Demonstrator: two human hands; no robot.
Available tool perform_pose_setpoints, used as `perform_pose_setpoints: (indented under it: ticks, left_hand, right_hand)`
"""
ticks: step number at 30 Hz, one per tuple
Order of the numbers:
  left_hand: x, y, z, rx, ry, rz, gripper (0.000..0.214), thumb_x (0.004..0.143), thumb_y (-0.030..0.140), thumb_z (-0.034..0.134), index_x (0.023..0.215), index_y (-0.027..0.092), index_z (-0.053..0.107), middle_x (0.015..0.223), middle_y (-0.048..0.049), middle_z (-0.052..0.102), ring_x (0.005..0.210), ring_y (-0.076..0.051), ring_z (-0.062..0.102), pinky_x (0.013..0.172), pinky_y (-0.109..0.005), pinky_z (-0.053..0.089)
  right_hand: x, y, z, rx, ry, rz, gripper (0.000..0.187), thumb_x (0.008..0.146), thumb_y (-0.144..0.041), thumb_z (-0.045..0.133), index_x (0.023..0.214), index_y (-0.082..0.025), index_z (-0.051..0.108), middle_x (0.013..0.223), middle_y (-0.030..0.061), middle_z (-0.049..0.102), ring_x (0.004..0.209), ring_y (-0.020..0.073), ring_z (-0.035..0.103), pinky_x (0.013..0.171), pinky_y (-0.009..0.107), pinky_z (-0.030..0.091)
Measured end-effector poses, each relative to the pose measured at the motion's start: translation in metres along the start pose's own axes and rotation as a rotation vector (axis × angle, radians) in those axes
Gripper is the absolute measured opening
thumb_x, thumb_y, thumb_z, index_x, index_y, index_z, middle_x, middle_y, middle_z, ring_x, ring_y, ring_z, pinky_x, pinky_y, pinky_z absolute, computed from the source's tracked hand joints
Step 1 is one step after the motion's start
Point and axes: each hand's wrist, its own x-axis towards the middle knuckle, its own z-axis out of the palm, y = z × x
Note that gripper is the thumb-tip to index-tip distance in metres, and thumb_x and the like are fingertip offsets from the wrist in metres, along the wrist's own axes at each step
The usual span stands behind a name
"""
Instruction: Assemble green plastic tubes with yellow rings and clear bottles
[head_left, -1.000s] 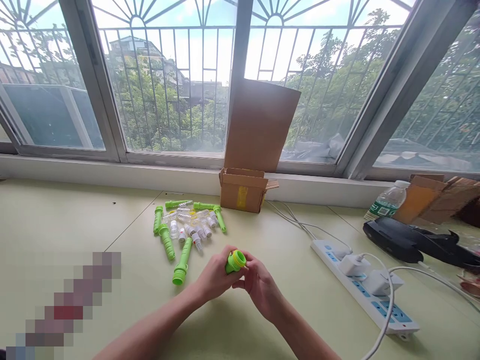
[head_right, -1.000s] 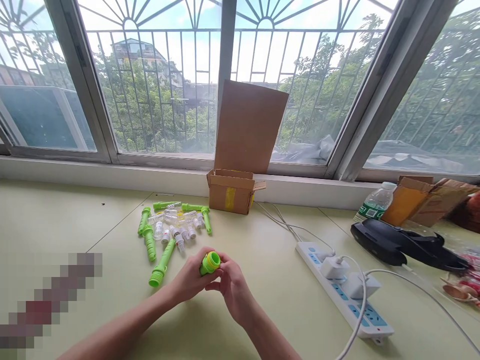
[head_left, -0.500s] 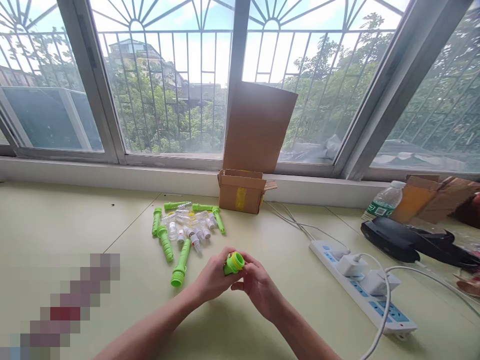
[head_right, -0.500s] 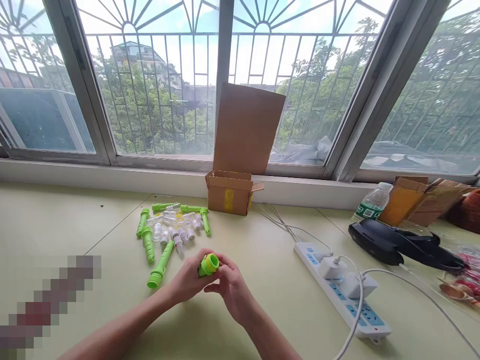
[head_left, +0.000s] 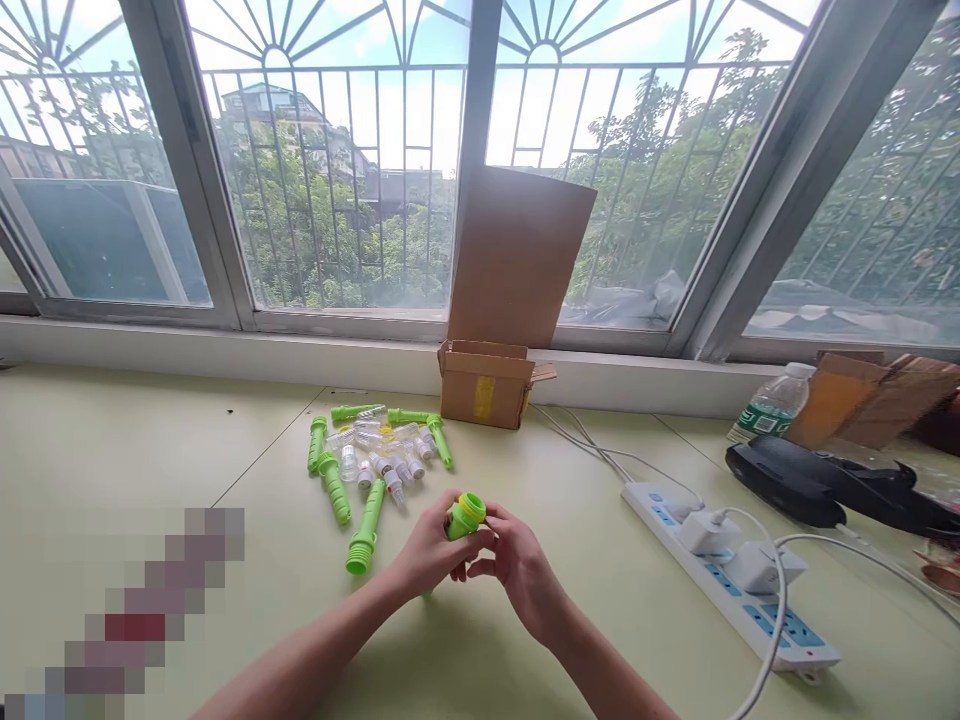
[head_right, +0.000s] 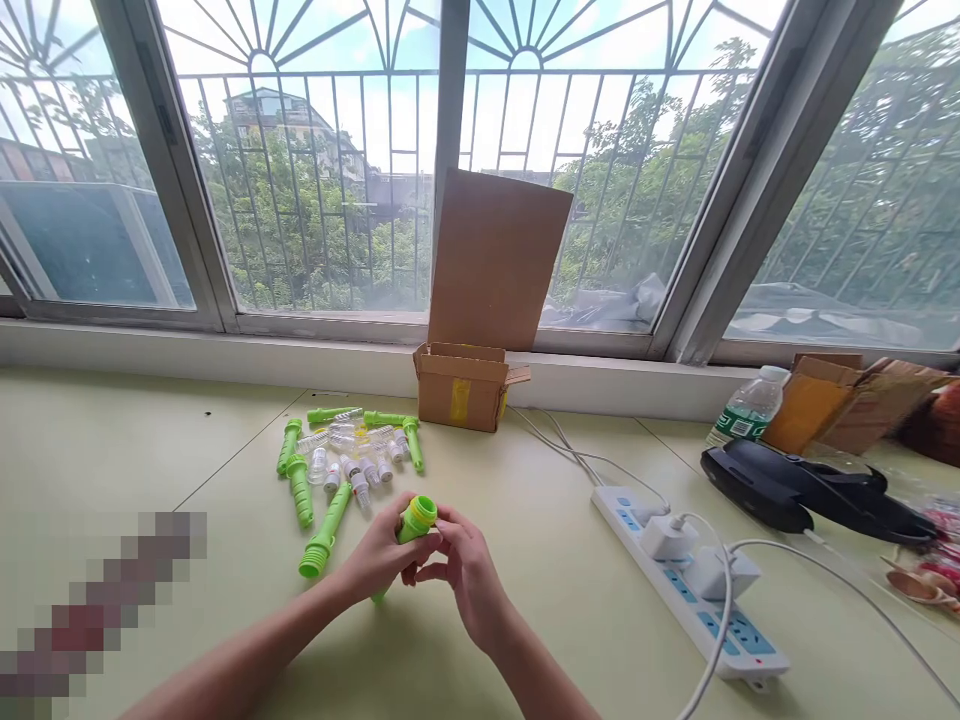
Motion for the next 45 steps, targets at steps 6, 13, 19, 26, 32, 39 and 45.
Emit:
perform_pose_setpoints:
  ticks: [6,13,19,26,32,39,45]
  left_hand:
    - [0.001,0.0,-0.003,-0.028,-0.021,-0.002,0.036,0.088,0.051,0.049,0.095,0.016,0.046,0.062,0.0056,0.048,0.039,-0.006,0.046,0.034,-0.016,0.035]
    - [-0.005,0.008,-0.005,0.035,-0.054,-0.003,0.035,0.09,0.051,0.047,0.103,0.018,0.045,0.068,0.0063,0.047,0.038,-0.002,0.033,0.033,-0.016,0.024]
    - [-0.008,0.016,-0.006,0.13,-0.041,0.063,0.035,0.089,0.049,0.048,0.104,0.018,0.047,0.072,0.0034,0.051,0.05,-0.006,0.042,0.046,-0.018,0.033]
    - [-0.008,0.018,-0.004,0.237,-0.018,0.142,0.035,0.09,0.047,0.047,0.106,0.016,0.048,0.081,-0.0021,0.058,0.071,-0.013,0.052,0.064,-0.023,0.041]
    - [-0.008,0.017,-0.002,0.289,-0.024,0.125,0.032,0.09,0.043,0.047,0.11,0.018,0.047,0.089,-0.0039,0.063,0.079,-0.017,0.057,0.071,-0.027,0.043]
    - [-0.007,0.012,-0.002,0.355,-0.013,0.125,0.03,0.09,0.039,0.048,0.113,0.019,0.046,0.086,-0.0025,0.065,0.076,-0.017,0.058,0.069,-0.026,0.042]
    - [-0.008,0.011,-0.001,0.383,-0.01,0.12,0.033,0.089,0.038,0.05,0.116,0.021,0.045,0.086,-0.0013,0.065,0.075,-0.016,0.057,0.068,-0.026,0.042]
  right_hand:
    - [0.002,0.002,-0.006,-0.017,0.099,-0.016,0.028,0.086,-0.03,0.051,0.107,-0.016,0.063,0.088,0.0069,0.062,0.07,0.0165,0.056,0.061,0.032,0.052]
    - [0.002,0.003,-0.008,-0.053,0.133,-0.013,0.024,0.085,-0.033,0.055,0.1,-0.018,0.065,0.082,0.0052,0.061,0.072,0.0163,0.054,0.061,0.031,0.052]
    - [0.002,0.003,-0.009,-0.044,0.08,0.008,0.025,0.084,-0.035,0.056,0.102,-0.019,0.065,0.084,0.0049,0.061,0.075,0.0177,0.054,0.061,0.031,0.053]
    - [0.0,0.0,-0.006,-0.02,0.022,0.01,0.025,0.083,-0.034,0.056,0.103,-0.021,0.063,0.092,0.0049,0.059,0.079,0.0175,0.054,0.061,0.032,0.054]
    - [0.0,-0.001,-0.005,0.001,0.037,0.013,0.024,0.082,-0.032,0.053,0.101,-0.021,0.063,0.092,0.005,0.059,0.078,0.0172,0.053,0.062,0.031,0.054]
    - [0.001,0.0,-0.006,0.018,0.034,0.02,0.021,0.082,-0.03,0.051,0.097,-0.022,0.064,0.088,0.0033,0.06,0.075,0.017,0.053,0.062,0.032,0.053]
    - [0.0,-0.001,-0.009,0.049,0.032,0.05,0.023,0.082,-0.028,0.049,0.097,-0.021,0.064,0.089,0.0043,0.062,0.074,0.0167,0.054,0.065,0.033,0.052]
